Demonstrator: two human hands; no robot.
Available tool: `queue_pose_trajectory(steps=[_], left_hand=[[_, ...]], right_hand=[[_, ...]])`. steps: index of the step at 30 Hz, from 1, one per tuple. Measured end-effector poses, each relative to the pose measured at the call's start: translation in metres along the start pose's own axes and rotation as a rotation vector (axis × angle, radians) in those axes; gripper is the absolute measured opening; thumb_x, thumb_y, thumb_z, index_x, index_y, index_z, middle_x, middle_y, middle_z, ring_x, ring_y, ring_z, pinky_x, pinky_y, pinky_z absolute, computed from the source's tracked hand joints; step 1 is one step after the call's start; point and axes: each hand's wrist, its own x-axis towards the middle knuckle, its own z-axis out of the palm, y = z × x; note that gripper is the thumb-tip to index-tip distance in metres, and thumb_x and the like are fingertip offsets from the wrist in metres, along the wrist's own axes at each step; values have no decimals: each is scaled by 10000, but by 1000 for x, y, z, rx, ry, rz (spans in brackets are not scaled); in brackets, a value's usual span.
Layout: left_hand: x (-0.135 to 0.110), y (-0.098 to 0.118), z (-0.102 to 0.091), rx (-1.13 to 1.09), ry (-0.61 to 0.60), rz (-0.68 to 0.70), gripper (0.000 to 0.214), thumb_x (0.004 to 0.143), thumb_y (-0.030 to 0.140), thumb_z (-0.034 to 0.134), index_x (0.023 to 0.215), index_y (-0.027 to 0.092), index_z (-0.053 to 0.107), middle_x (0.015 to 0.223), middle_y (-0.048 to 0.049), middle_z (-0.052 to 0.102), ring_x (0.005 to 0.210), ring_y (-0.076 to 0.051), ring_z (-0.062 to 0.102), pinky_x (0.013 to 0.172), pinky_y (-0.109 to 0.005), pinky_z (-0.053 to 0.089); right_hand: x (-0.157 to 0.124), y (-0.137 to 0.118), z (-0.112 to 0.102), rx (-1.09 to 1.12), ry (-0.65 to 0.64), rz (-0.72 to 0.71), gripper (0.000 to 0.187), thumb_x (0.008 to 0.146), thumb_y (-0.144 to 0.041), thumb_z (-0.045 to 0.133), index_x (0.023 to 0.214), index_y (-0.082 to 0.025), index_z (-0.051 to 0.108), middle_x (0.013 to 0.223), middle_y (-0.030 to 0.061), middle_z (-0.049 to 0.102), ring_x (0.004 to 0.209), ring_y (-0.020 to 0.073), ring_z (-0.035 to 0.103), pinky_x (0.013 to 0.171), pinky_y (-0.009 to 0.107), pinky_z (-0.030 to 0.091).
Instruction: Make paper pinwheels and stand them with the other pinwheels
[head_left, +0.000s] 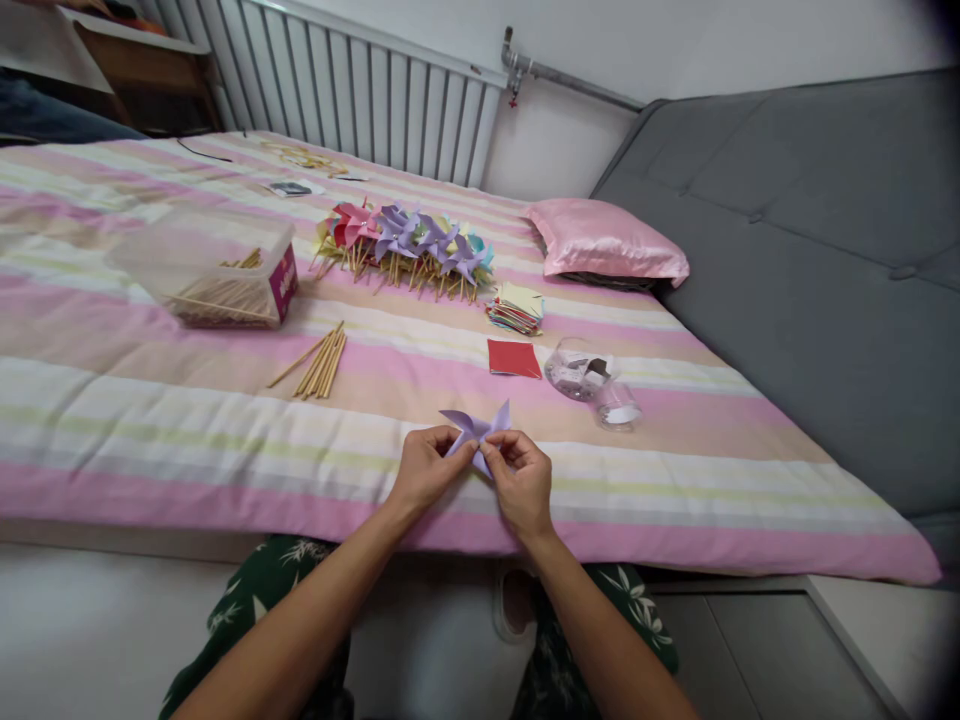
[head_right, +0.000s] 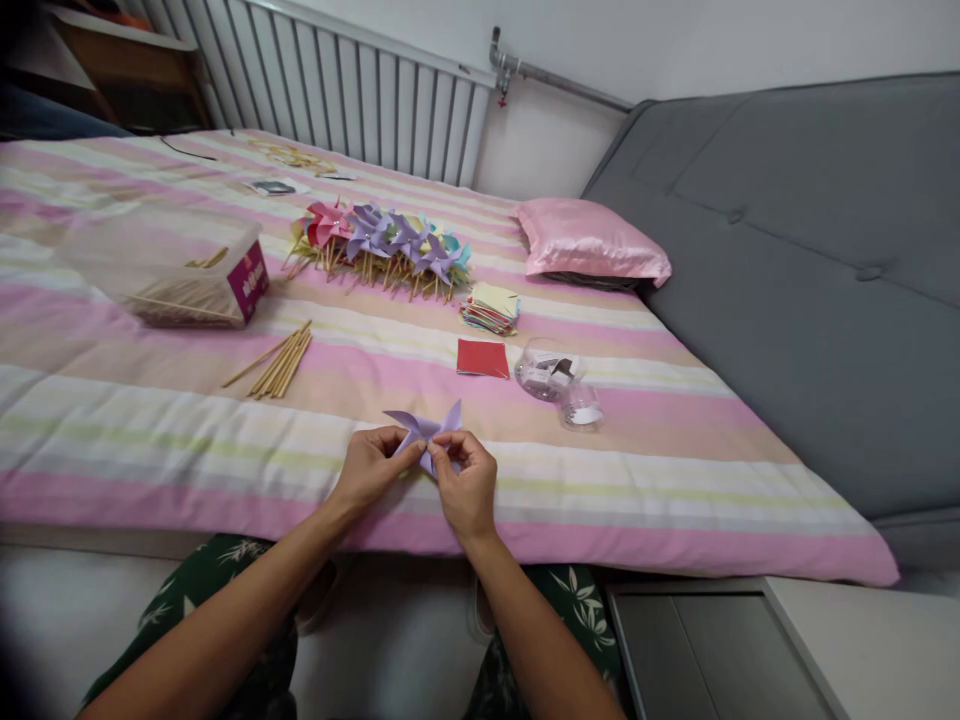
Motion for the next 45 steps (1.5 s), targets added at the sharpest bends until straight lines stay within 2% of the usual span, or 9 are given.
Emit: queue_pose_trajectory(steps=[18,22,24,26,29,31,35,45], left_hand=[[0,0,1,-10,18,8,271,659,331,676,521,142,539,492,36,477,486,-77,407,473,-202,318],[0,-1,1,-11,5,19,275,676,335,665,535,139,536,508,35,475,498,-79,406,487,-204,318],[0,-1,1,-8,0,25,264,683,329,659,547,137,539,524,31,484,508,-82,414,497,-206,323],[0,0,1,-2,0,29,248,682,321,658,559,138,545,536,28,496,517,-86,425,505,-207,330],[0,2,1,21,8,35,233,674,310,659,559,141,549,535,29,500,521,-91,435,507,-206,337],[-1,2,1,41,13,44,222,673,303,658,561,141,558,536,28,507,524,-95,444,511,-207,343],[-1,0,2,64,20,66,185,687,290,647,595,138,598,565,17,554,546,-107,484,535,-212,372],[-1,-6,4,37,26,32,198,691,291,656,590,129,602,556,7,555,539,-111,492,523,-217,372]], right_hand=[[0,-1,1,-41,18,-34,142,771,-305,635,785,-182,565,729,-3,580,687,131,555,661,255,459],[1,-1,2,97,33,24,288,749,-282,665,919,-218,442,707,-40,585,646,119,570,636,246,464],[2,-1,1,166,-1,64,378,757,-286,657,1036,-223,411,752,-20,632,674,132,601,651,261,481],[3,0,0,170,-53,84,380,766,-310,642,1080,-203,455,844,27,669,741,151,624,685,280,496],[4,1,-3,129,-132,108,247,778,-360,617,932,-168,590,857,52,685,761,169,630,697,293,505],[5,2,-4,130,-149,125,233,776,-378,617,863,-162,617,827,49,687,754,175,631,700,298,508],[4,5,-4,152,-129,130,240,770,-381,627,876,-166,620,819,46,683,765,180,635,713,300,510],[3,6,-2,143,-96,131,193,766,-342,636,833,-161,628,786,33,675,711,156,612,680,278,487]])
